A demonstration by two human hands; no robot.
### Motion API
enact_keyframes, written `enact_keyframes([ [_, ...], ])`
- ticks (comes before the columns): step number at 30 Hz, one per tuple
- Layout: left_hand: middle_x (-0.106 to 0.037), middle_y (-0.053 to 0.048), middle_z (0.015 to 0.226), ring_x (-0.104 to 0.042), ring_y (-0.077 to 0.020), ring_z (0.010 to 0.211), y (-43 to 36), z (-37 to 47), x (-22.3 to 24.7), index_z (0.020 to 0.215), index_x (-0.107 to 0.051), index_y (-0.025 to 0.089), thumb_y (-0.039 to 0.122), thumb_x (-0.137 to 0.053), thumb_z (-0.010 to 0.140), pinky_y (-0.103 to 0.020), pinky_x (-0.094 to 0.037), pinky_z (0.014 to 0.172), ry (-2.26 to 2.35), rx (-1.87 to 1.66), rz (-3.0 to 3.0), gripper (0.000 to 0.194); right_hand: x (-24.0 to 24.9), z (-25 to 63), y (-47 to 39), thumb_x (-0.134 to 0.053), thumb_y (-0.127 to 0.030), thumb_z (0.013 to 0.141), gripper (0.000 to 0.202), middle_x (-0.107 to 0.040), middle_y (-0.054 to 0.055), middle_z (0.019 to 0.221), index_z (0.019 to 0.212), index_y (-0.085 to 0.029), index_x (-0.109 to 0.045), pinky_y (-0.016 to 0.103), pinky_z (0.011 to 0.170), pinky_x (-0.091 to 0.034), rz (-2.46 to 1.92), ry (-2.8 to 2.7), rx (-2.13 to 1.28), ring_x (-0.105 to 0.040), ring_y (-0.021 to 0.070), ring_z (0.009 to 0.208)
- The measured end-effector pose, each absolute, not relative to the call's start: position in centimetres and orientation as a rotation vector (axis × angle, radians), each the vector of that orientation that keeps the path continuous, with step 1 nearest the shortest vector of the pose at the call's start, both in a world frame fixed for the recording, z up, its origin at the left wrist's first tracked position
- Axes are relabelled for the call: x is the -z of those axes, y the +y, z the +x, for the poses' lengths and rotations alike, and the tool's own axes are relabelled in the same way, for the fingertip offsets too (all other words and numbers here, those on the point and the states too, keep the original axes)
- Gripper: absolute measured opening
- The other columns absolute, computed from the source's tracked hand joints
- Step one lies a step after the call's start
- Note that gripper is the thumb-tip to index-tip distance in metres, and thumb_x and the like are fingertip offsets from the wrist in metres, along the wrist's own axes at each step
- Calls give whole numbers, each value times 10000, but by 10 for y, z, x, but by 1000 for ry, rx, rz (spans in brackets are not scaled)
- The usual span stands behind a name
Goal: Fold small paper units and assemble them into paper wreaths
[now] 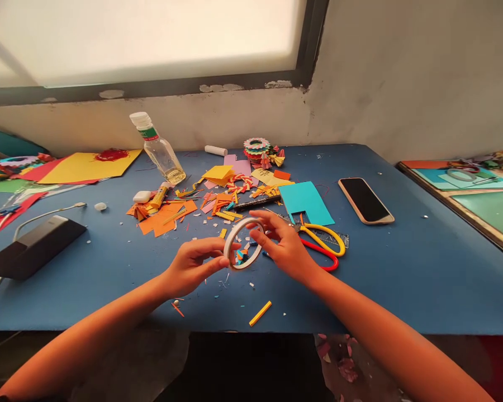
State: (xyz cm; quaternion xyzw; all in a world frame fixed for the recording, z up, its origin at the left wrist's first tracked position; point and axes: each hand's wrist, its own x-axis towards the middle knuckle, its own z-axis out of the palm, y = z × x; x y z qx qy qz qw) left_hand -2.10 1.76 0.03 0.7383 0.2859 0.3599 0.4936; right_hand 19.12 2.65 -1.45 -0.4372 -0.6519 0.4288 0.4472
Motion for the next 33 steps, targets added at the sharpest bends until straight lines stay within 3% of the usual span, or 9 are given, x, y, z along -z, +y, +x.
enact_keyframes([
  [4, -714, -43, 790, -667, -143, 703, 17, -20, 1, 1028, -691, 177, 307, -647, 822, -236, -554, 646, 758, -934, 1719, 248, 12, 192, 24, -545, -406, 886, 223, -668, 17, 822, 926, -211, -645, 267, 683, -498, -1135, -1772, -802, -621, 154, 740],
  [6, -718, -34, 808, -674, -137, 704, 19, -19, 3, 1054, -674, 185, 301, -676, 796, -233, -562, 655, 842, -1068, 1663, 283, 13, 193, 24, -548, -415, 884, 230, -642, 9, 758, 902, -202, -635, 247, 625, -484, -1148, -1749, -798, -598, 142, 684],
  [10, -724, -36, 866, -669, -127, 752, 23, -20, 4, 896, -692, 177, 260, -660, 799, -212, -556, 646, 990, -1240, 1745, 131, 15, 193, 24, -568, -396, 877, 204, -615, -1, 733, 890, -200, -621, 224, 598, -472, -1161, -1757, -747, -574, 125, 658],
  [14, -708, -33, 877, -651, -114, 753, 23, -20, 3, 858, -664, 170, 205, -635, 797, -195, -549, 618, 1030, -1284, 1815, 76, 15, 193, 23, -577, -393, 872, 196, -618, -3, 727, 864, -200, -616, 221, 597, -479, -1165, -1805, -675, -580, 122, 645],
  [28, -687, -39, 878, -654, -133, 826, 20, -21, 6, 805, -613, 174, 182, -646, 797, -214, -548, 617, 954, -1371, 1793, 34, 18, 192, 23, -596, -415, 854, 216, -612, -10, 725, 847, -200, -592, 236, 589, -495, -1152, -1725, -893, -603, 123, 637],
  [33, -624, -69, 1098, -666, -152, 870, 16, -23, 3, 1012, -578, 194, 160, -708, 750, -285, -596, 738, 686, -1231, 1799, 295, 14, 188, 25, -542, -480, 868, 286, -646, 16, 802, 874, -194, -558, 281, 648, -545, -1085, -1635, -1246, -645, 155, 718],
])
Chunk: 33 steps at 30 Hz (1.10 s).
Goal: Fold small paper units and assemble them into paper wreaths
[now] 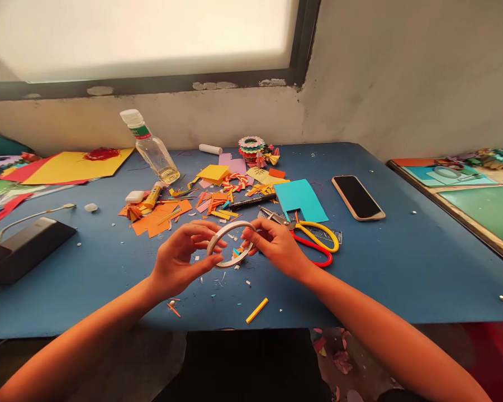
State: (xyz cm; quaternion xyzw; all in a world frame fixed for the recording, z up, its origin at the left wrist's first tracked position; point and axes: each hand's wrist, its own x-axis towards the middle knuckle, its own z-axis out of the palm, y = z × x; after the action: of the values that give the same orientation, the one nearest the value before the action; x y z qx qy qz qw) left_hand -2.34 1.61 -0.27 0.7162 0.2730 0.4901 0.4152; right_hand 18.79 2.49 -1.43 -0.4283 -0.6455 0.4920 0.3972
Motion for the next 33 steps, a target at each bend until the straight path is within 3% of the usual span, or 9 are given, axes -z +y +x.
enact_keyframes([
  [2, -593, -66, 1138, -678, -124, 773, 16, -24, -3, 1013, -571, 196, 146, -687, 770, -278, -612, 700, 630, -1196, 1712, 274, 6, 193, 30, -506, -501, 879, 321, -660, 44, 923, 967, -199, -571, 313, 706, -547, -1126, -1774, -1215, -653, 176, 799],
  [5, -581, -37, 1125, -675, -93, 659, 16, -29, -15, 957, -571, 199, 136, -698, 759, -228, -616, 587, 653, -1238, 1600, 243, -5, 221, 40, -535, -515, 851, 418, -627, 85, 1154, 1135, -209, -565, 369, 840, -498, -1396, -2122, -742, -621, 230, 978],
  [8, -571, -22, 1128, -694, -110, 668, 14, -39, -21, 935, -567, 206, 136, -724, 733, -216, -620, 568, 749, -1271, 1537, 266, -6, 263, 44, -572, -499, 806, 375, -668, 110, 1029, 985, -175, -630, 373, 741, -489, -1834, -2319, -271, -633, 278, 911],
  [11, -569, -40, 1163, -712, -147, 750, 8, -51, -18, 978, -566, 215, 137, -727, 733, -217, -622, 591, 828, -1226, 1483, 303, 7, 296, 39, -612, -520, 753, 372, -681, 86, 894, 927, -191, -637, 325, 593, -465, -2000, -2425, -282, -644, 252, 761],
  [15, -559, -99, 1246, -699, -199, 907, -2, -60, -6, 1087, -523, 221, 190, -654, 815, -271, -623, 679, 840, -1113, 1384, 304, 25, 305, 25, -522, -540, 816, 439, -681, 114, 972, 1054, -181, -605, 313, 597, -474, -1966, -2306, -316, -651, 244, 776],
  [18, -520, -122, 1310, -684, -217, 965, -6, -63, 4, 1120, -476, 228, 200, -638, 831, -287, -610, 722, 830, -1061, 1329, 332, 32, 302, 19, -458, -539, 849, 407, -681, 126, 977, 982, -177, -590, 324, 607, -477, -1964, -2186, -260, -653, 249, 767],
  [21, -415, -117, 1411, -685, -210, 962, -9, -65, 11, 1126, -464, 249, 195, -629, 838, -273, -602, 717, 813, -1036, 1333, 336, 32, 302, 17, -390, -541, 872, 379, -678, 97, 861, 870, -201, -557, 319, 566, -449, -2024, -2070, -216, -637, 236, 682],
  [26, -365, -87, 1439, -700, -166, 899, -11, -64, 16, 1129, -465, 282, 180, -607, 855, -253, -589, 733, 765, -1032, 1348, 326, 27, 307, 21, -458, -701, 768, 564, -656, 63, 749, 994, -194, -557, 314, 564, -434, -2078, -1924, -246, -605, 219, 633],
  [33, -383, -95, 1440, -704, -142, 870, -14, -63, 19, 1135, -454, 276, 182, -617, 847, -227, -576, 737, 788, -1028, 1355, 344, 24, 288, 24, -519, -711, 716, 501, -652, 64, 687, 710, -211, -556, 305, 484, -371, -2255, -2092, -263, -597, 232, 587],
])
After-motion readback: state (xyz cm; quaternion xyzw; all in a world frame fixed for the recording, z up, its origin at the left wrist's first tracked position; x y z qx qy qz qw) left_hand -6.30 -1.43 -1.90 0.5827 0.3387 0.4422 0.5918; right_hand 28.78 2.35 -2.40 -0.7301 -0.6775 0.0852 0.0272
